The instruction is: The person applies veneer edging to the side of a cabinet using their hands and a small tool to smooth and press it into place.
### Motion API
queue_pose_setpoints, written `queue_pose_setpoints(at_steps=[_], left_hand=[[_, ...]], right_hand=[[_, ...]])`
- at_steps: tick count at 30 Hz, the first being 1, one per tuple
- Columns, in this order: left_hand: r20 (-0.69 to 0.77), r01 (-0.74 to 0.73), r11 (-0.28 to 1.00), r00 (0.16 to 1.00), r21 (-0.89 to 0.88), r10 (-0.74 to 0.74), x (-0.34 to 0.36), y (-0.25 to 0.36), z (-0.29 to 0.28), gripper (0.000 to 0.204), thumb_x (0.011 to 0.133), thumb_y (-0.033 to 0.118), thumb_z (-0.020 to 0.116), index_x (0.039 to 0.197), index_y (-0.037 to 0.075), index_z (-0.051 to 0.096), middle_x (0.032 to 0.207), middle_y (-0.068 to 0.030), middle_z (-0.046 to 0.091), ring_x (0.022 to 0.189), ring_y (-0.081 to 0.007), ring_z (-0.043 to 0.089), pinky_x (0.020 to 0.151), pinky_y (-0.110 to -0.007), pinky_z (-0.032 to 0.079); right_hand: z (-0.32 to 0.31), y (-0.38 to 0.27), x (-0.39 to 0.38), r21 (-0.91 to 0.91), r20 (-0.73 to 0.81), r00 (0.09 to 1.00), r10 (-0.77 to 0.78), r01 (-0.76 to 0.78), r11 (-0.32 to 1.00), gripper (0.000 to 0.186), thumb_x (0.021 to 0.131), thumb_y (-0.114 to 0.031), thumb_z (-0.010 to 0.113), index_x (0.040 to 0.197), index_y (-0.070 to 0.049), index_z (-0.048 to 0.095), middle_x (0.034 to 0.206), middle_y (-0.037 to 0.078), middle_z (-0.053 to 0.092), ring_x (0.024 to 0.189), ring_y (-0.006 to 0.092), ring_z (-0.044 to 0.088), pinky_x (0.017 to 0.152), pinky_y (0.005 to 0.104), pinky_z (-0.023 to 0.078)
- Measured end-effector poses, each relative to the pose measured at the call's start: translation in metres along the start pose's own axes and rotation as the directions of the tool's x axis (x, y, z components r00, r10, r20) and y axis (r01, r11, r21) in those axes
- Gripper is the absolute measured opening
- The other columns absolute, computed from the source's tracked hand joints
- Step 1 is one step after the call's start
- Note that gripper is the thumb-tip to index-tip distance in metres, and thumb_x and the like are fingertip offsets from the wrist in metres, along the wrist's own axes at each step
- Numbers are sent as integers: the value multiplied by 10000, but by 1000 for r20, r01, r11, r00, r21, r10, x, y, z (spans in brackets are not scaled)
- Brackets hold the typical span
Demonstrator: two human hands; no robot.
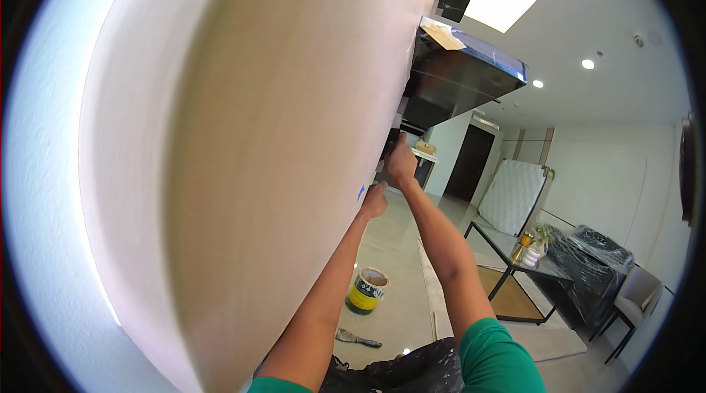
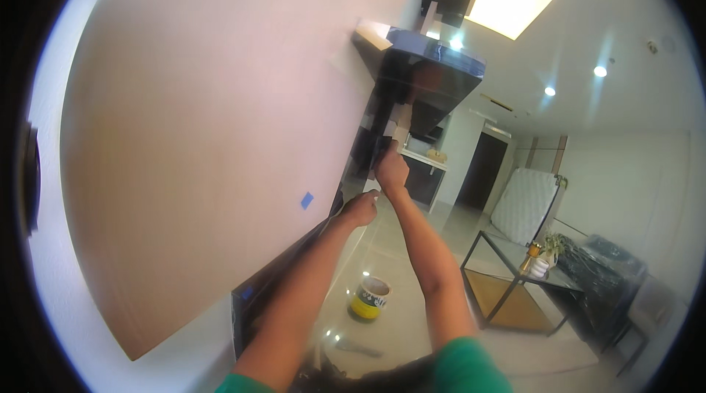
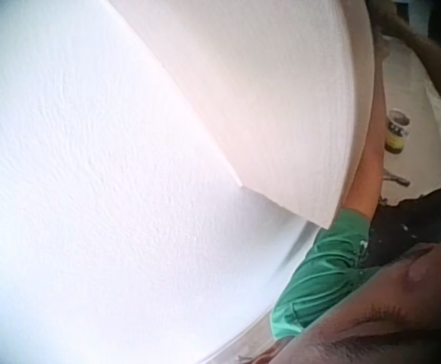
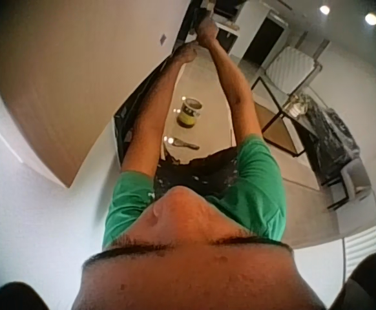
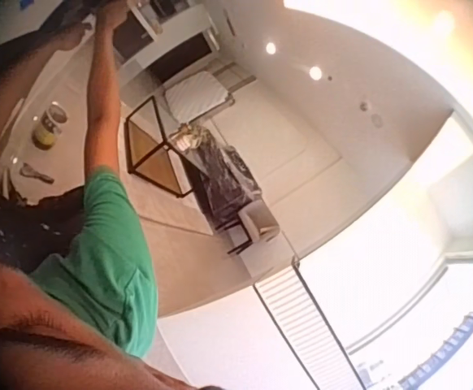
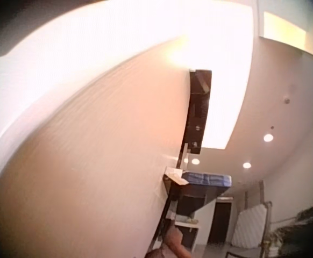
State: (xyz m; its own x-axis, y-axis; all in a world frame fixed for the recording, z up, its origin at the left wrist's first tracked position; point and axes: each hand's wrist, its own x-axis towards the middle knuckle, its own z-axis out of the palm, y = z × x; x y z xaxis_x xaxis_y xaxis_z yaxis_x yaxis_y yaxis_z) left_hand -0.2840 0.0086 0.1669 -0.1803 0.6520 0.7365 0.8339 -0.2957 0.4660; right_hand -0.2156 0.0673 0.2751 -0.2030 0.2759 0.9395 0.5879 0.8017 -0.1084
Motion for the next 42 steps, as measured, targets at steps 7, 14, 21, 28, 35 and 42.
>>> queue_pose_setpoints(at_steps=[7,14,21,28,35,42], left_hand=[[30,-12,993,1000,117,8,0,-13,9,444,893,63,431,1324,22,528,1260,-233,611,1176,-388,580,986,-460,467],[79,-9,996,997,91,1,-4,10,2,462,884,52,423,1336,20,516,1276,-239,602,1209,-382,563,1012,-452,455],[130,43,976,989,211,-72,-5,-8,3,531,856,38,437,1385,42,486,1337,-217,574,1246,-359,549,1040,-436,437],[241,63,966,962,253,-126,-4,-6,9,588,836,48,456,1419,117,480,1331,-201,588,1233,-332,570,1027,-430,449],[255,61,948,956,313,-145,2,-8,19,623,814,18,446,1427,124,477,1289,-218,610,1190,-345,598,1003,-439,470],[225,60,927,962,370,-152,-1,-29,19,644,812,25,450,1450,116,450,1293,-219,607,1189,-350,598,996,-446,472]], right_hand=[[12,-4,20,-24,153,984,87,-84,996,383,958,-253,461,1281,-63,379,914,281,687,900,459,675,761,557,527],[10,6,55,-177,250,964,95,-51,983,418,921,-168,492,1287,3,385,1019,275,685,978,430,677,831,502,545],[-11,-33,19,-117,187,973,134,-113,987,407,918,-190,495,1242,45,417,952,272,694,914,430,690,795,510,554],[-11,-1,-35,-46,131,987,90,-85,995,426,930,-254,497,1241,27,420,840,274,688,813,466,677,725,556,535],[22,3,-22,-84,96,993,73,-64,994,419,948,-225,454,1286,17,406,826,257,689,789,442,685,713,539,543],[47,-10,-10,-115,139,990,-3,19,993,403,959,-159,421,1318,20,392,845,243,694,790,410,695,692,508,556]])
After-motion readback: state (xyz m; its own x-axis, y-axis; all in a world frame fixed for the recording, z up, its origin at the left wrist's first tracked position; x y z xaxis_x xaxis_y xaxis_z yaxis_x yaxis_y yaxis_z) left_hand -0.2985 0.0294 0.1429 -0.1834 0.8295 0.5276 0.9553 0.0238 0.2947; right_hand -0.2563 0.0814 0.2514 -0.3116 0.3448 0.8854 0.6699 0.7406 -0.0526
